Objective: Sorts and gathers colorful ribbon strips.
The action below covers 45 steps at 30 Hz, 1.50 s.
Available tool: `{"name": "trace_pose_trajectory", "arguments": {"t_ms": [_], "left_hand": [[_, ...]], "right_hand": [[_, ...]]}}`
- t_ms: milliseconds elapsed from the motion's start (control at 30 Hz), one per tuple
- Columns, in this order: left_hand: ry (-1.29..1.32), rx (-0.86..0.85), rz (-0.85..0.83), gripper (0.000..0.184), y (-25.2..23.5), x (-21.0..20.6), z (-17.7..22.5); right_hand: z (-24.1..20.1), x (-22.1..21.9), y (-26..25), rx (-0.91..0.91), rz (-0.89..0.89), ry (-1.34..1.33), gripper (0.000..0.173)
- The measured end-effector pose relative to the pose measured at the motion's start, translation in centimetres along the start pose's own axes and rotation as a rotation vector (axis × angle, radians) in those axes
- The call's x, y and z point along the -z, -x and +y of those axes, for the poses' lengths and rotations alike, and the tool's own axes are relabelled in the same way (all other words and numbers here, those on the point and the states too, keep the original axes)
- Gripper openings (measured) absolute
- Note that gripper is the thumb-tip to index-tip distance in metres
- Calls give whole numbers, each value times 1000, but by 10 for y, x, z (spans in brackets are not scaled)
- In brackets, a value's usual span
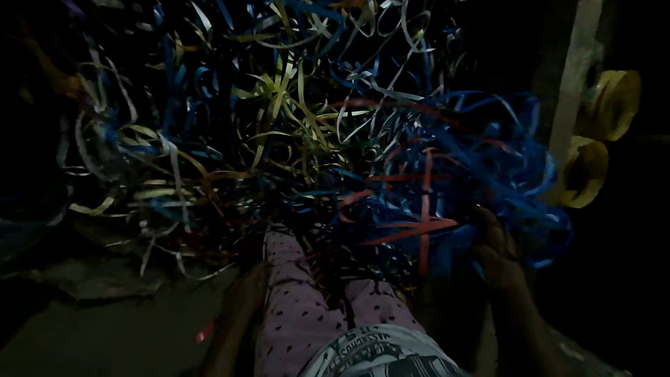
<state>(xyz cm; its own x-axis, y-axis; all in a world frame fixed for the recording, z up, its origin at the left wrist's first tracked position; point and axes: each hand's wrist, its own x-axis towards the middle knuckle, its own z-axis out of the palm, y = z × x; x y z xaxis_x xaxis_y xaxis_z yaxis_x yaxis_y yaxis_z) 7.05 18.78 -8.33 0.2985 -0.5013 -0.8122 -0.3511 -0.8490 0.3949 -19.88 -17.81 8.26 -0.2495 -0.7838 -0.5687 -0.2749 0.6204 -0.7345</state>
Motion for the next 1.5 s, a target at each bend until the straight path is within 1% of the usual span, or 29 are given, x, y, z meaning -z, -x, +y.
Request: {"name": "trace_pose_trajectory", "arguments": {"t_ms": [67, 200, 267, 333, 400, 467, 500, 533, 567, 600, 633, 667, 700, 767, 800, 867, 933, 967, 1000, 1033, 1133, 1200, 1267, 1333, 1367, 1400, 1433, 1467, 1500], "left_hand": [[-5, 92, -47, 36, 0, 5, -14], [23, 152, -184, 41, -20, -9, -33], [45, 153, -216, 42, -42, -28, -37], [-24, 89, -170, 38, -67, -48, -42], [-134, 77, -44, 41, -96, -63, -46], [-196, 131, 20, 45, -126, -67, -44], [-201, 160, 29, 46, -140, -68, -43], [-184, 189, 31, 46, -154, -69, -44], [-174, 219, 33, 47, -165, -69, -46], [-149, 241, 15, 48, -172, -67, -48], [-119, 250, -2, 46, -175, -61, -46], [-119, 237, -21, 41, -173, -55, -40], [-100, 219, -22, 37, -168, -47, -30], [-11, 179, 15, 38, -156, -24, 5], [61, 131, 73, 38, -146, -11, 29], [253, -7, 206, 39, -115, 12, 87], [402, -190, 338, 38, -83, 28, 149], [465, -334, 441, 36, -70, 30, 179], [536, -480, 507, 33, -56, 32, 208], [615, -615, 523, 32, -43, 35, 235], [817, -937, 478, 31, -5, 39, 305], [895, -1043, 368, 32, 20, 41, 338], [911, -1108, 283, 35, 41, 39, 360], [909, -1168, 178, 39, 57, 33, 374], [925, -1208, 136, 40, 65, 31, 378], [919, -1235, 131, 36, 73, 26, 380], [886, -1257, 124, 34, 78, 20, 378], [840, -1285, 88, 33, 81, 14, 374], [788, -1312, 16, 33, 85, 11, 366]], "right_hand": [[3, 13, -11, -1, -8, -84, 16], [4, 25, -20, -59, -138, -236, 28], [2, 21, -16, -74, -167, -304, 32], [0, 20, -11, -72, -202, -320, 38], [0, 22, -8, -21, -264, -248, 41], [-1, 28, -5, 89, -379, -52, 33], [-5, 48, -16, 114, -583, 73, 28], [-5, 40, -4, 172, -427, 190, 22], [-4, 34, 1, 191, -308, 297, 23], [-3, 36, 0, 206, -259, 391, 25], [-2, 41, -4, 215, -295, 423, 27], [-3, 46, -7, 202, -401, 392, 28], [-5, 49, -10, 143, -520, 324, 31], [-3, 25, 8, 54, -468, 173, 33], [-1, 25, 9, -4, -519, 110, 33], [8, 10, 19, -45, -427, 71, 36], [16, -5, 25, -70, -307, 81, 38], [16, -12, 32, -69, -288, 89, 34], [16, -16, 38, -62, -299, 88, 33], [17, -17, 42, -47, -332, 89, 30], [16, -19, 55, -30, -424, 38, 29], [7, -20, 72, -41, -425, 24, 30], [12, -6, 78, -12, -428, 26, 30], [8, 10, 86, -33, -399, 93, 21], [6, 23, 90, 61, -452, 205, 29], [1, 32, 94, 160, -499, 295, 42], [-7, 38, 99, 223, -526, 310, 53], [-13, 42, 104, 249, -523, 290, 56], [-18, 42, 106, 230, -496, 229, 49]]}}
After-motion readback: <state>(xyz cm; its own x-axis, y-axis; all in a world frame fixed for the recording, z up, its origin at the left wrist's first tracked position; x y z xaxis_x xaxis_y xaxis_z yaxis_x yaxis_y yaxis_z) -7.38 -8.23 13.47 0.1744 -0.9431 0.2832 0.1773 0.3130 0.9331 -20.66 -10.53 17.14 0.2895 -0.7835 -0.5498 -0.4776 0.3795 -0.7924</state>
